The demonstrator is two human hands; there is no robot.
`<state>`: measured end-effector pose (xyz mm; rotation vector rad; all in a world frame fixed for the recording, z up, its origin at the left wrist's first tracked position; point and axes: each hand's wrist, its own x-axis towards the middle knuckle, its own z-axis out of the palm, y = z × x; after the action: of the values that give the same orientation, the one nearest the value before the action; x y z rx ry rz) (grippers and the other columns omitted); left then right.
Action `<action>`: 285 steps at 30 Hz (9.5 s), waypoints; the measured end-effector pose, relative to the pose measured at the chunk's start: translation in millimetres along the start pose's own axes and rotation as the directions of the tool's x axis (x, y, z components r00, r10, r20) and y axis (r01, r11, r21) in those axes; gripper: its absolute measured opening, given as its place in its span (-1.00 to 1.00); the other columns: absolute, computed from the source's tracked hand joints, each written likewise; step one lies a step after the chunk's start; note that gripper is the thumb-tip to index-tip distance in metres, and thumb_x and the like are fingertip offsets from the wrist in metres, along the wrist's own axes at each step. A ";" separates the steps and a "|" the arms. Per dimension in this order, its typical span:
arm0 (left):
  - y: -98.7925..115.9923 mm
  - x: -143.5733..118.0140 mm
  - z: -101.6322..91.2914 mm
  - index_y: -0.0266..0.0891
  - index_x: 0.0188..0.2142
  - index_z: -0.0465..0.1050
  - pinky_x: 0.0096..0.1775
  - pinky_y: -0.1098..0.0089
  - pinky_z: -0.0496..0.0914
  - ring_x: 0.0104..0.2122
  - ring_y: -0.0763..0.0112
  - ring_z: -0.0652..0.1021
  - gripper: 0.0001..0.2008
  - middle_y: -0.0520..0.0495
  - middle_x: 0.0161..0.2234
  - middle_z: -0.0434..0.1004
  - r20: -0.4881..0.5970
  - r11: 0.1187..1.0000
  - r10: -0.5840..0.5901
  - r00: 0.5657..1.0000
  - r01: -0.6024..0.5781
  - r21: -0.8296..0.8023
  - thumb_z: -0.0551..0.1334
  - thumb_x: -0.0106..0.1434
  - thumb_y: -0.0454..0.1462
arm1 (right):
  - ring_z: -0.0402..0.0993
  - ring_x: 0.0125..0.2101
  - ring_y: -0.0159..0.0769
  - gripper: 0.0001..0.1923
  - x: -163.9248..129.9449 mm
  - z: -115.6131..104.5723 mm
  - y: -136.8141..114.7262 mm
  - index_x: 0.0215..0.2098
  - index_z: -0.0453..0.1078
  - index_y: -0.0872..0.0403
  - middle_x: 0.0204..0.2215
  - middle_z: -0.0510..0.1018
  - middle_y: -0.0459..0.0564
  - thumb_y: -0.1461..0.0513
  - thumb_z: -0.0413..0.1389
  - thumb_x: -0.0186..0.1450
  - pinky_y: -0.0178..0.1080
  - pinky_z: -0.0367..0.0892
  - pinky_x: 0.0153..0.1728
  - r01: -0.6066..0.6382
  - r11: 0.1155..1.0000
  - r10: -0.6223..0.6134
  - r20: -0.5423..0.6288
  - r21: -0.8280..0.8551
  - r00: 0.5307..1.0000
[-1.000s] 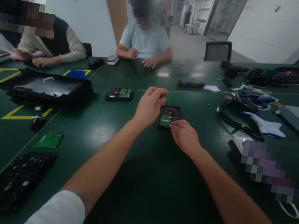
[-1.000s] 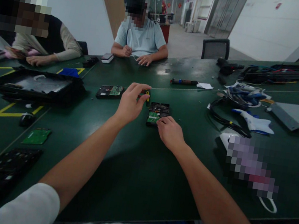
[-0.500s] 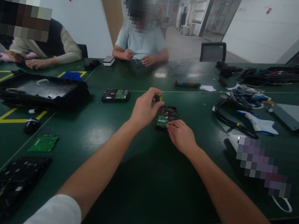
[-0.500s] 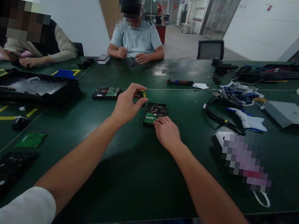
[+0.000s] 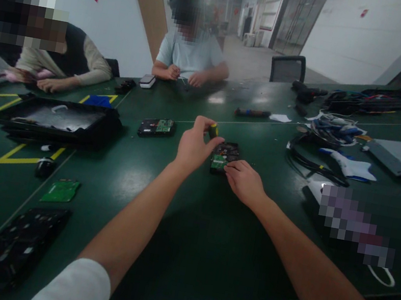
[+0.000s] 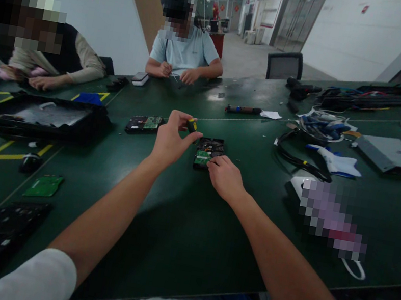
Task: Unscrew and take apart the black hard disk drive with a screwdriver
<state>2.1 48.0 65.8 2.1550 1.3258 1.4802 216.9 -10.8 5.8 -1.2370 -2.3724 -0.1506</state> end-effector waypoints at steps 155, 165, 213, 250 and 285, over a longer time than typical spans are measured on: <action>7.4 0.4 -6.0 -0.08 0.17 0.41 0.09 0.11 0.56 0.04 0.14 0.66 -0.69 -0.16 0.07 0.65 0.061 0.989 0.090 0.994 -0.096 0.114 0.28 0.46 -0.30 | 0.53 0.03 -0.01 -0.72 0.4 -0.6 -0.2 0.04 0.66 0.08 0.02 0.68 0.17 0.30 0.12 0.51 0.01 0.53 0.06 0.001 1.000 -0.001 0.005 0.007 1.000; 7.9 1.1 -6.4 -0.08 0.11 0.40 0.06 0.14 0.55 0.01 0.16 0.65 -0.69 -0.13 0.02 0.63 0.066 0.992 0.079 0.995 -0.085 0.091 0.35 0.42 -0.27 | 0.53 0.04 -0.01 -0.72 -0.1 0.8 0.5 0.06 0.65 0.12 0.04 0.67 0.19 0.29 0.12 0.51 0.01 0.53 0.06 -0.002 1.000 0.002 0.014 0.004 1.000; 7.8 1.8 -8.0 -0.07 0.16 0.50 0.05 0.18 0.56 0.02 0.20 0.63 -0.64 -0.14 0.11 0.59 0.044 0.984 0.125 0.991 -0.129 0.123 0.23 0.45 -0.41 | 0.53 0.03 0.01 -0.72 0.8 -1.0 -0.8 0.05 0.66 0.14 0.01 0.68 0.19 0.30 0.14 0.50 0.02 0.53 0.06 -0.003 1.000 0.003 0.017 0.001 1.000; 5.5 2.9 -6.6 -0.09 -0.01 0.39 -0.05 0.24 0.54 -0.10 0.26 0.64 -0.75 -0.05 -0.10 0.62 -0.022 0.994 0.092 0.996 -0.090 0.069 0.38 0.39 -0.30 | 0.53 0.03 -0.01 -0.72 -0.2 0.3 0.7 0.03 0.66 0.12 0.00 0.68 0.18 0.30 0.11 0.51 -0.01 0.53 0.04 0.007 1.000 -0.007 -0.005 0.010 1.000; 10.7 1.1 -7.8 -0.08 0.15 0.56 0.11 0.17 0.52 0.05 0.20 0.59 -0.69 -0.17 0.05 0.56 0.015 0.977 0.147 0.989 -0.148 0.154 0.22 0.48 -0.35 | 0.54 0.04 -0.02 -0.72 0.7 -1.0 0.4 0.07 0.65 0.11 0.04 0.67 0.19 0.29 0.12 0.52 0.01 0.54 0.07 -0.006 1.000 0.006 0.029 -0.020 1.000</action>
<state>1.7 40.3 76.6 2.3996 1.3468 1.4695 217.2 -10.4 7.0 -1.2636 -2.3975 -0.1555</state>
